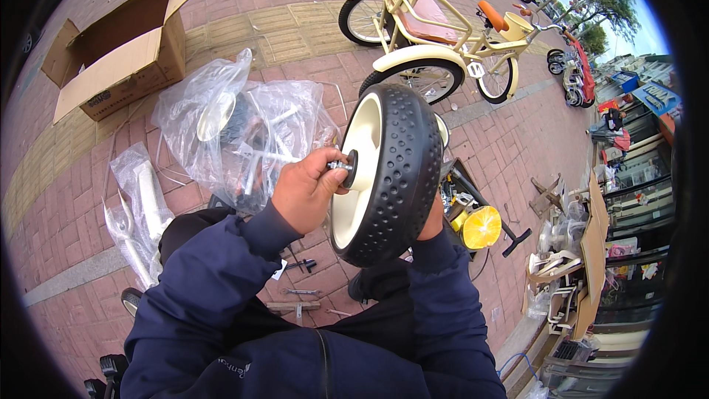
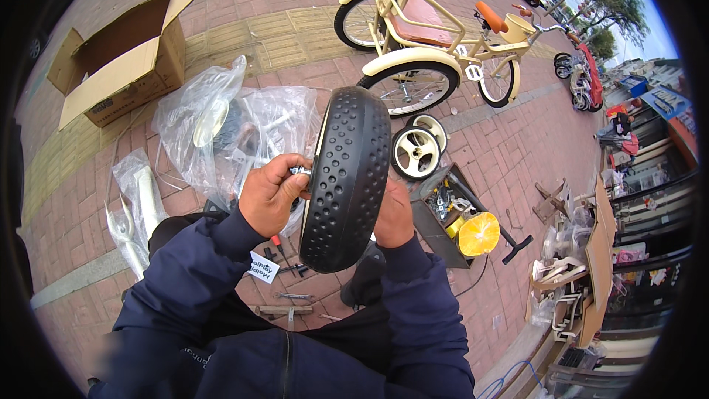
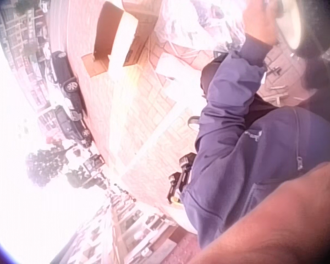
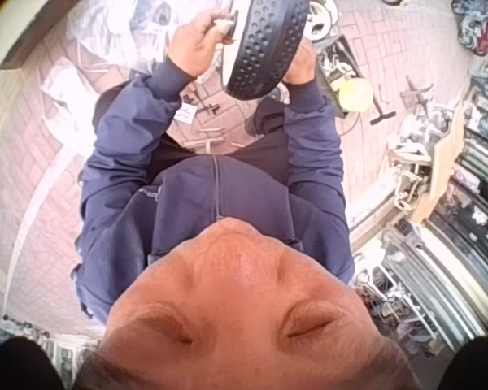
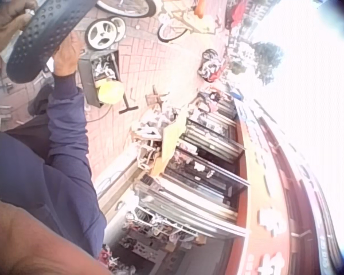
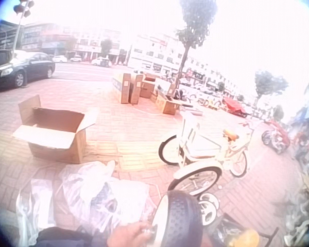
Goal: The person assembles a wheel by inserting an axle, adding washers and nuts, and tightening them with a wrench. They repeat the process for a second wheel, handling small parts and tools on the ground.
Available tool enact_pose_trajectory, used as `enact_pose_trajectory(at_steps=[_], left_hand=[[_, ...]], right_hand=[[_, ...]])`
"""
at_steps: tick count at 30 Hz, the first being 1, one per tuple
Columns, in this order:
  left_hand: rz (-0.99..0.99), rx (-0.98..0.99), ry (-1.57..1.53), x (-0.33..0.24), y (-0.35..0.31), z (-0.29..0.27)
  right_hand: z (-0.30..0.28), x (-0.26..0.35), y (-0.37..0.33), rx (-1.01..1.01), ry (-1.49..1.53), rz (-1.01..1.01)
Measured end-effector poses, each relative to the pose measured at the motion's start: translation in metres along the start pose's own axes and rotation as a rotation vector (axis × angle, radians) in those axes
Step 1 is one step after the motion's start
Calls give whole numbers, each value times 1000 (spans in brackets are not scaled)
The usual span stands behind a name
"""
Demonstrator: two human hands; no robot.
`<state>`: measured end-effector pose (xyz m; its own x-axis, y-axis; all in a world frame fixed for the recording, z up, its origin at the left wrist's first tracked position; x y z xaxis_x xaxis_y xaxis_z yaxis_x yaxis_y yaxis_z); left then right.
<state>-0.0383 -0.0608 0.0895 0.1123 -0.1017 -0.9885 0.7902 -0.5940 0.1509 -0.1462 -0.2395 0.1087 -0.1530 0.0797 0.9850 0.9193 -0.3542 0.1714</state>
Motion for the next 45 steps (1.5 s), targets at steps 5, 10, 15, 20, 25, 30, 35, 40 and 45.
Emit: enact_pose_trajectory(at_steps=[5,10,15,20,25,30,35,40,45], left_hand=[[-65,-47,-121,0,-1,1],[-161,-32,-254,6,3,3],[-114,-31,-170,1,2,1],[-14,-50,3,-5,-1,-2],[-24,-38,41,3,3,0],[56,-25,194,13,8,2],[17,-4,149,18,6,-2],[-12,30,-20,18,5,-1],[-99,163,-115,14,7,-8]], right_hand=[[-1,-8,-1,-47,-5,97],[1,-15,-2,-154,-163,21],[-1,-16,-5,-105,6,141],[3,-15,-3,-84,46,120],[9,-15,1,-112,-99,-105],[3,-16,-1,-122,86,218],[4,-17,-2,-115,23,186],[3,-12,-1,-113,-247,37],[4,8,-3,-73,-528,-135]])
Point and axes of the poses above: each hand's wrist, its own y-axis towards the middle knuckle, its own z-axis out of the palm, x = y × z, the point moved 2 cm from there along y, towards the middle knuckle, and after that the axes turned 5 degrees about -x, right-handed, at the moved point
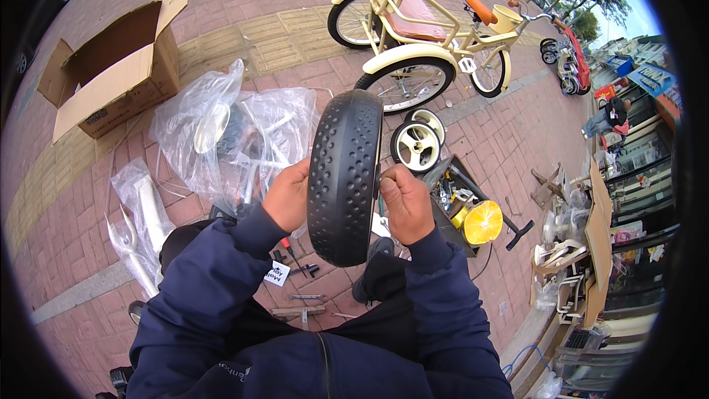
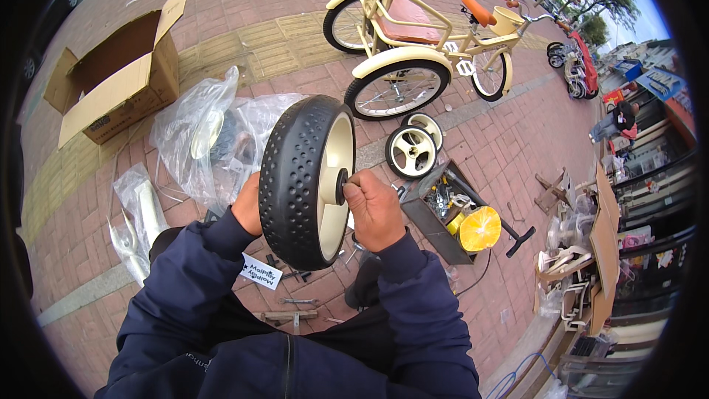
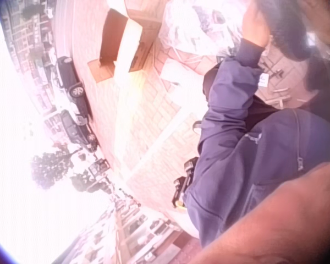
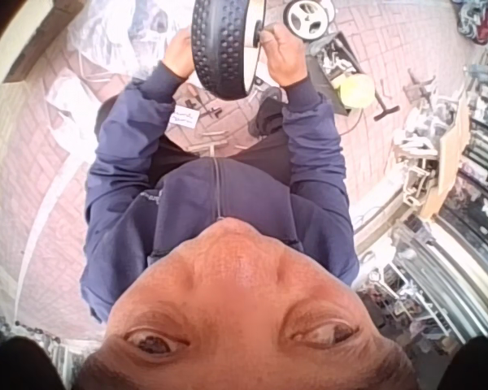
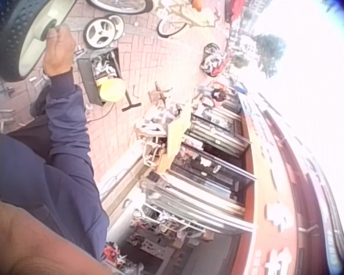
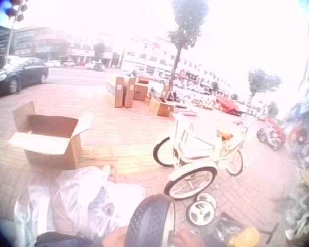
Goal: The person assembles a wheel by inserting an axle, adding washers and nuts, and tightening them with a wrench. They repeat the process for a second wheel, handling small parts and tools on the ground.
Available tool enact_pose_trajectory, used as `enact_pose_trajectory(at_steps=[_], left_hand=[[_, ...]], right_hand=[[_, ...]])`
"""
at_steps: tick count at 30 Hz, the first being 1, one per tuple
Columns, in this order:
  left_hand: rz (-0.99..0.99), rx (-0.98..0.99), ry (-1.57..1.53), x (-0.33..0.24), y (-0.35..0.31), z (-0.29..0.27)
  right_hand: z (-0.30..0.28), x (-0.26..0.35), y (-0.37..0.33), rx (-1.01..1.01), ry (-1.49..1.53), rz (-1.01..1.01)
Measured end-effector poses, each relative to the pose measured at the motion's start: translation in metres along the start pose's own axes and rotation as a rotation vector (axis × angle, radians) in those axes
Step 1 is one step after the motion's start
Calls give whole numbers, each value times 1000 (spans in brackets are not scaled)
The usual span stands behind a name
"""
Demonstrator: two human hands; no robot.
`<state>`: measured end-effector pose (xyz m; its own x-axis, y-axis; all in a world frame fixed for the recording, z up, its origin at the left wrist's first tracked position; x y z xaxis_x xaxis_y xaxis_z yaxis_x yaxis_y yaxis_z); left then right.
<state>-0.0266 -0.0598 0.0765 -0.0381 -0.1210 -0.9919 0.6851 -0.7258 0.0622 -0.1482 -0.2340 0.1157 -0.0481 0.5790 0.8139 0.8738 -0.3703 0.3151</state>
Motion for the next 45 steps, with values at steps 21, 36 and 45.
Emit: enact_pose_trajectory(at_steps=[21,36,45], left_hand=[[-79,-134,-288,7,4,-12],[-254,-63,-384,2,3,-5],[-356,-63,-584,4,3,1]], right_hand=[[12,-12,3,-20,321,225],[0,-12,2,-64,778,374],[4,-20,-1,-9,755,396]])
Point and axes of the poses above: each hand's wrist, its own y-axis towards the middle knuckle, its own z-axis out of the palm, x = y × z, the point moved 2 cm from there along y, towards the middle knuckle, and after that the axes turned 5 degrees about -x, right-handed, at the moved point
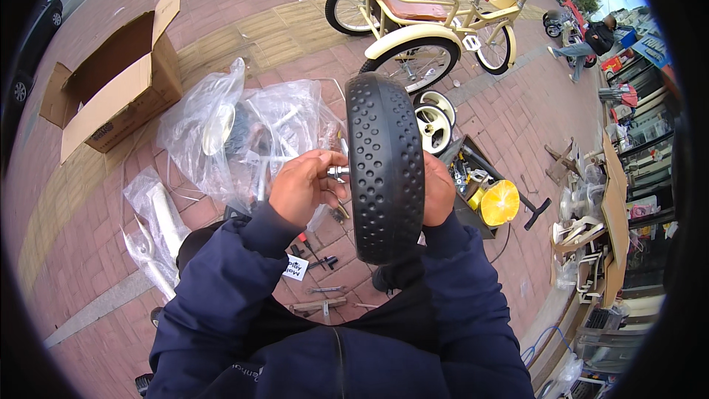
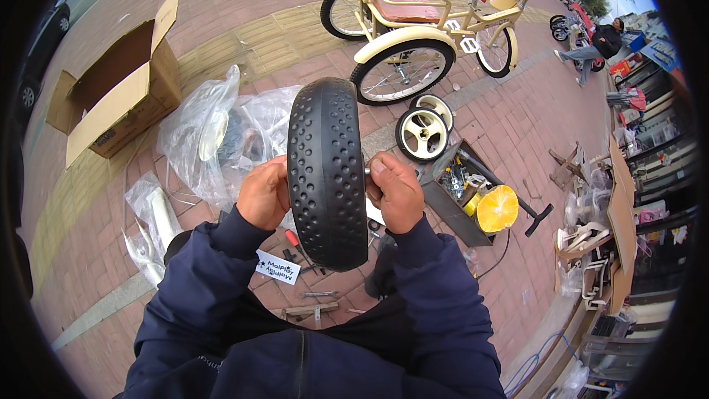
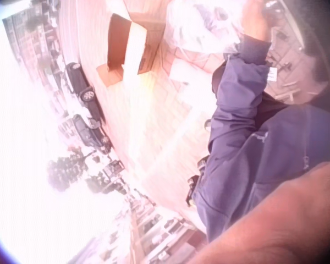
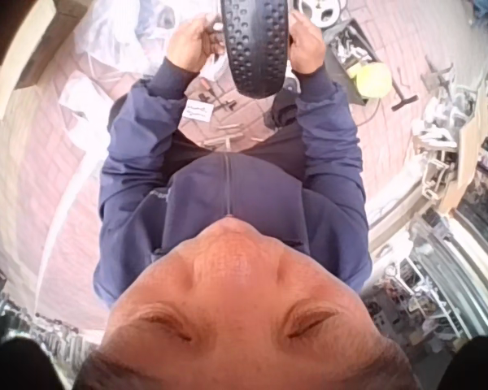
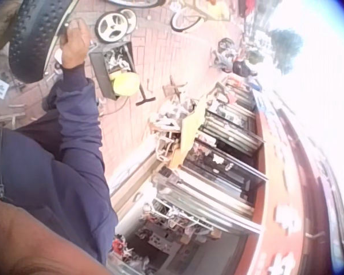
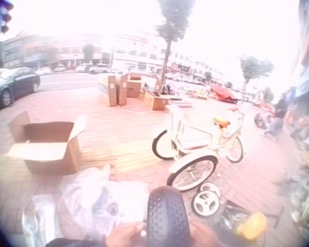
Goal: The person assembles a wheel by inserting an axle, adding washers and nuts, and tightening them with a wrench. They repeat the process for a second wheel, handling small parts and tools on the ground.
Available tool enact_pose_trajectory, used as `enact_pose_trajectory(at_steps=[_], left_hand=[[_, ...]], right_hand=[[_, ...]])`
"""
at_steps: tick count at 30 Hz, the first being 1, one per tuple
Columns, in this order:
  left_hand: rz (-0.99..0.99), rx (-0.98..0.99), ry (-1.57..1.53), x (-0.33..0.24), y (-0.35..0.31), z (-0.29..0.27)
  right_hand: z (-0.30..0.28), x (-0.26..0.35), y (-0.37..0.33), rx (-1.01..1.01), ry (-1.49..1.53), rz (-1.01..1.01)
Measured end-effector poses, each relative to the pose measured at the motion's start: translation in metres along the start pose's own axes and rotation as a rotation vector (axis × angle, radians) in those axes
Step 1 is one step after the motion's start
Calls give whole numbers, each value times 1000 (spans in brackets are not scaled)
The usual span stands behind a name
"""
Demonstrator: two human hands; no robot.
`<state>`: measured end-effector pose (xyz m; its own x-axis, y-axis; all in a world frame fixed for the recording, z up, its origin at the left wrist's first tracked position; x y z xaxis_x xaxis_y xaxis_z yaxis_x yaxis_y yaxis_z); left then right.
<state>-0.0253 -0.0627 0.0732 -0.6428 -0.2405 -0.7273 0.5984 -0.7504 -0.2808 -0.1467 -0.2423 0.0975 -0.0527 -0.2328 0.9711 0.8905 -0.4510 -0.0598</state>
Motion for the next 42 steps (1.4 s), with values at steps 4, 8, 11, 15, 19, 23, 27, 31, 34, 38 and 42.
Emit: enact_pose_trajectory(at_steps=[4,8,11,15,19,23,27,31,34,38,42], left_hand=[[-5,48,4,-1,0,1],[-101,-59,15,1,-2,1],[-75,63,-91,1,-4,6],[-100,-48,24,2,-2,4],[-57,6,-141,3,-3,6],[-70,69,-75,3,-3,7],[-116,52,-161,3,-3,7],[-43,105,-10,2,-5,10],[-69,41,-54,3,-4,12],[-67,58,-162,3,-5,12],[-47,58,-72,4,-4,11]], right_hand=[[-3,0,1,-3,22,37],[1,-2,1,-7,-56,9],[3,-6,0,-105,-18,-42],[-1,-6,2,-7,7,38],[-3,3,1,37,-109,-79],[4,17,-7,86,-172,-232],[9,21,-9,38,-164,-145],[9,21,-8,38,74,-74],[9,22,-7,88,-105,-193],[12,23,-6,60,-390,-378],[14,26,-7,31,-190,-240]])
Point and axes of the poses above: each hand's wrist, its own y-axis towards the middle knuckle, its own z-axis out of the palm, x = y × z, the point moved 2 cm from there along y, towards the middle knuckle, and after that the axes turned 5 degrees about -x, right-handed, at the moved point
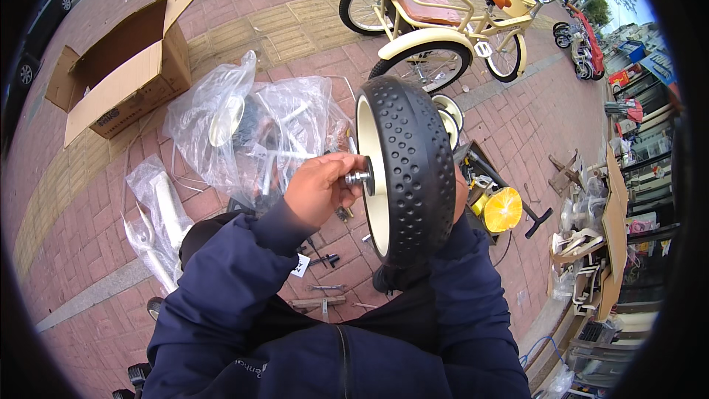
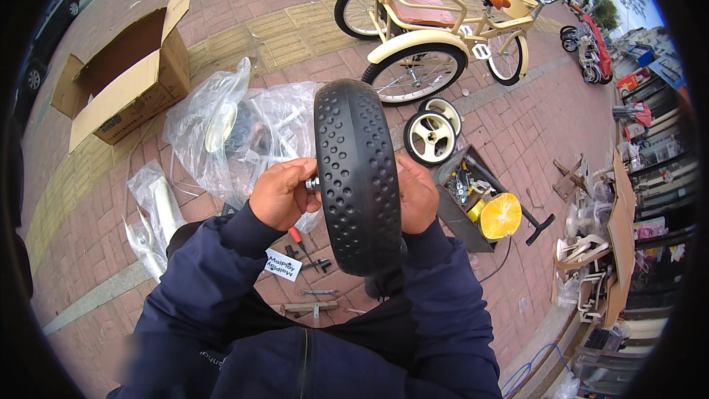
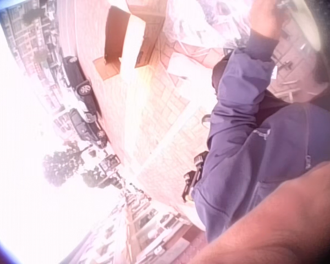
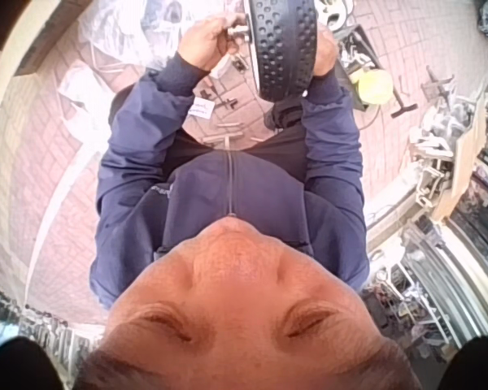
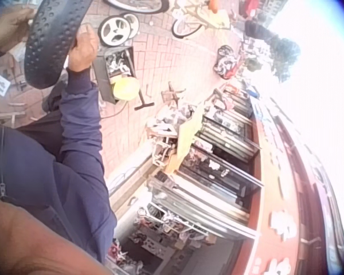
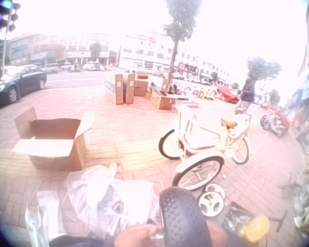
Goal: The person assembles a wheel by inserting an axle, adding washers and nuts, and tightening them with a wrench. They repeat the process for a second wheel, handling small parts and tools on the ground.
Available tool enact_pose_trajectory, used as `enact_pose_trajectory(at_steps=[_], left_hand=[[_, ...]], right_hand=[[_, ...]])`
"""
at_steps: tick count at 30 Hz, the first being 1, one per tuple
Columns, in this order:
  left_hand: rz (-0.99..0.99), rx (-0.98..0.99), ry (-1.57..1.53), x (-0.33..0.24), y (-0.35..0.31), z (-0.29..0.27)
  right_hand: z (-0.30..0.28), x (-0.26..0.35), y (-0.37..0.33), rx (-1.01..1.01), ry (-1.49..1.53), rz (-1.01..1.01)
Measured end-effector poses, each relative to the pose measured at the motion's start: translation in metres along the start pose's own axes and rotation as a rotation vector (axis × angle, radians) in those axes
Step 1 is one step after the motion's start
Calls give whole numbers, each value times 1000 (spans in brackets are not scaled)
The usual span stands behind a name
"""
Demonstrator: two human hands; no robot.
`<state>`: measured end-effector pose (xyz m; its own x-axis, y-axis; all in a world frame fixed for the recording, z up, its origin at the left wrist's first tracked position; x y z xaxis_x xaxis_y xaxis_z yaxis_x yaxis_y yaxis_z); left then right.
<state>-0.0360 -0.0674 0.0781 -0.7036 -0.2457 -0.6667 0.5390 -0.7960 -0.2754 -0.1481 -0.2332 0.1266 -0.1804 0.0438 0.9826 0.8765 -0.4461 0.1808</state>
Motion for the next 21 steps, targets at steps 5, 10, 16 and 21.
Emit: enact_pose_trajectory(at_steps=[5,10,16,21], left_hand=[[-19,14,-195,2,3,-2],[-42,-3,-55,2,1,-5],[-41,-17,-95,4,3,-4],[-60,-93,-154,5,4,-5]], right_hand=[[3,4,0,11,-245,37],[1,-7,1,-48,139,124],[-6,-9,4,-31,-210,-138],[1,3,3,46,-585,-497]])
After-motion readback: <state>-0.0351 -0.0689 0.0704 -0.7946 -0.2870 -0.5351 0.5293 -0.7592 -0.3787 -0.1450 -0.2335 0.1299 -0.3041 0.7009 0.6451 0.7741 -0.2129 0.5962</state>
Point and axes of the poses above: each hand's wrist, its own y-axis towards the middle knuckle, its own z-axis out of the palm, x = y × z, the point moved 2 cm from there along y, towards the middle knuckle, and after that the axes turned 5 degrees about -x, right-handed, at the moved point
